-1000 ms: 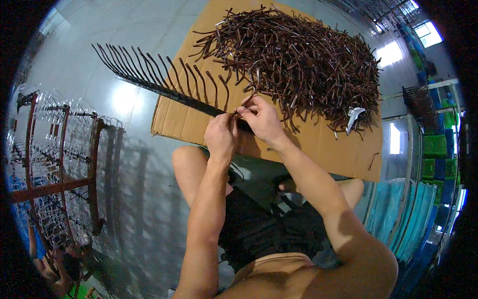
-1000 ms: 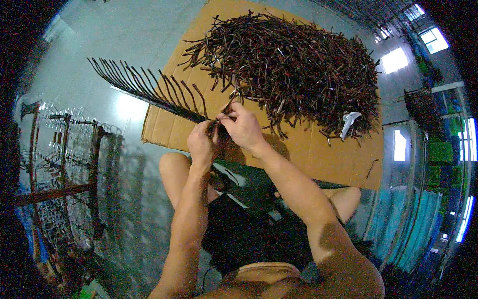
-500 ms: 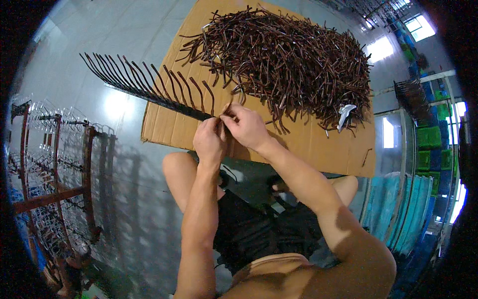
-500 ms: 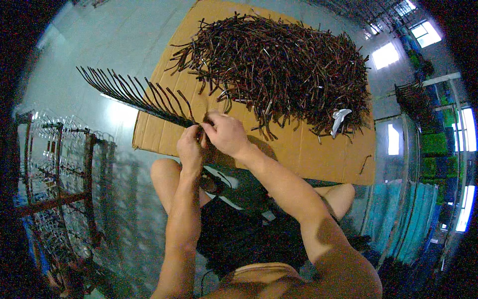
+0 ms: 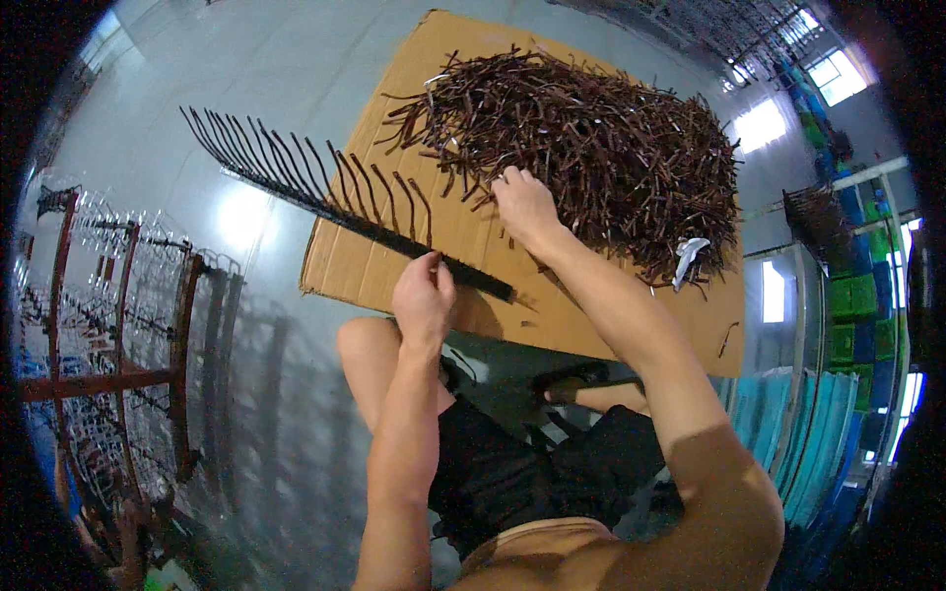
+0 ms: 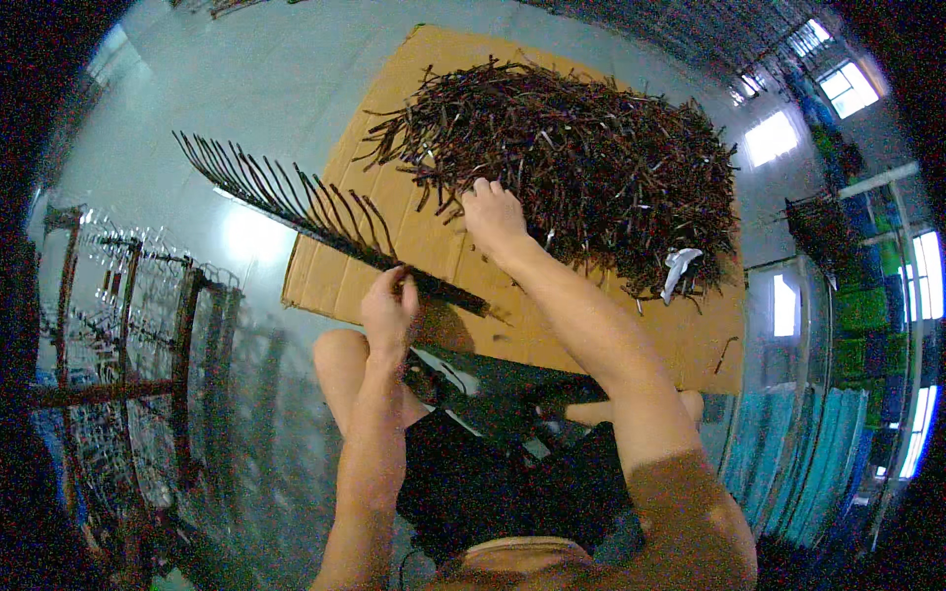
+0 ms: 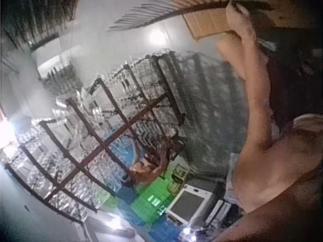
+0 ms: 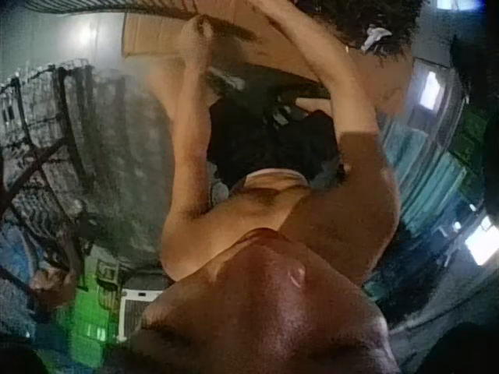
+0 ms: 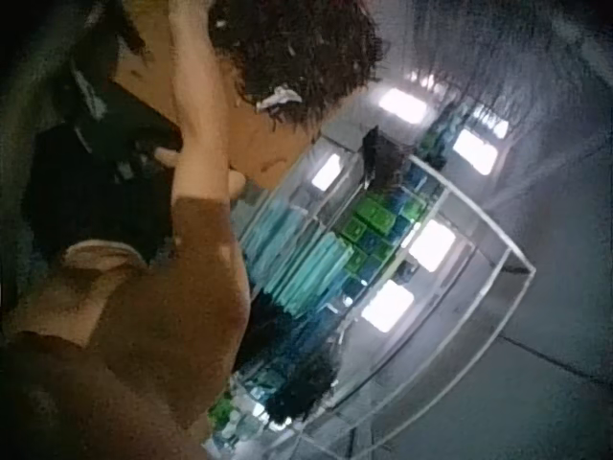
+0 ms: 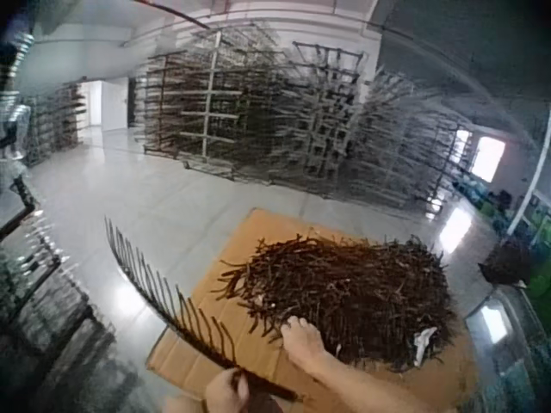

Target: The person sits on the floor and repeatedly picks up thin wire pieces from a cardboard box, then inserts them into slots on a black plastic hanger base. Completed hangers are placed on a nearby rack.

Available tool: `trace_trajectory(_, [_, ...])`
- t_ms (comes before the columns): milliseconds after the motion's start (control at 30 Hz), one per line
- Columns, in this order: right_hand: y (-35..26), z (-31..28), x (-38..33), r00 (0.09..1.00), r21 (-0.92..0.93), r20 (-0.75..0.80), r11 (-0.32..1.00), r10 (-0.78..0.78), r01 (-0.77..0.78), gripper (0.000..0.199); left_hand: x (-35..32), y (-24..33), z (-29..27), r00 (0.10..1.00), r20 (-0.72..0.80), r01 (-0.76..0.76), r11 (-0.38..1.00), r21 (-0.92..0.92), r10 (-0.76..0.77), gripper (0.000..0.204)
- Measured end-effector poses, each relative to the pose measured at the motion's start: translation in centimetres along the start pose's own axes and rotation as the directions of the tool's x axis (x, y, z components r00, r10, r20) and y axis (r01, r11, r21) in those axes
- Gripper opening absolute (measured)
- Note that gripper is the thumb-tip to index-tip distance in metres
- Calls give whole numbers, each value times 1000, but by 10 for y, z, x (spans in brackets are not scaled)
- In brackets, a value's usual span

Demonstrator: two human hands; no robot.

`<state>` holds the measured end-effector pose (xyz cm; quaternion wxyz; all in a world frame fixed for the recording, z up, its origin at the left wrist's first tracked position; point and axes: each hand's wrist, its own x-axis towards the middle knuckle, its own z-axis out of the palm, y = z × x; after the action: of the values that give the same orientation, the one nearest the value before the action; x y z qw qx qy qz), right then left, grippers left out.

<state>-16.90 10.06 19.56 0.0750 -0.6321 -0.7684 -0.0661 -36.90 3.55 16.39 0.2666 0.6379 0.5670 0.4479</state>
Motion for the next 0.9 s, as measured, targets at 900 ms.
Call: trace_trajectory(900, [-94,-23,-47,944,829,56,512,326,-226,20,6,-1,-3,992,116,-68,987,146,51,15])
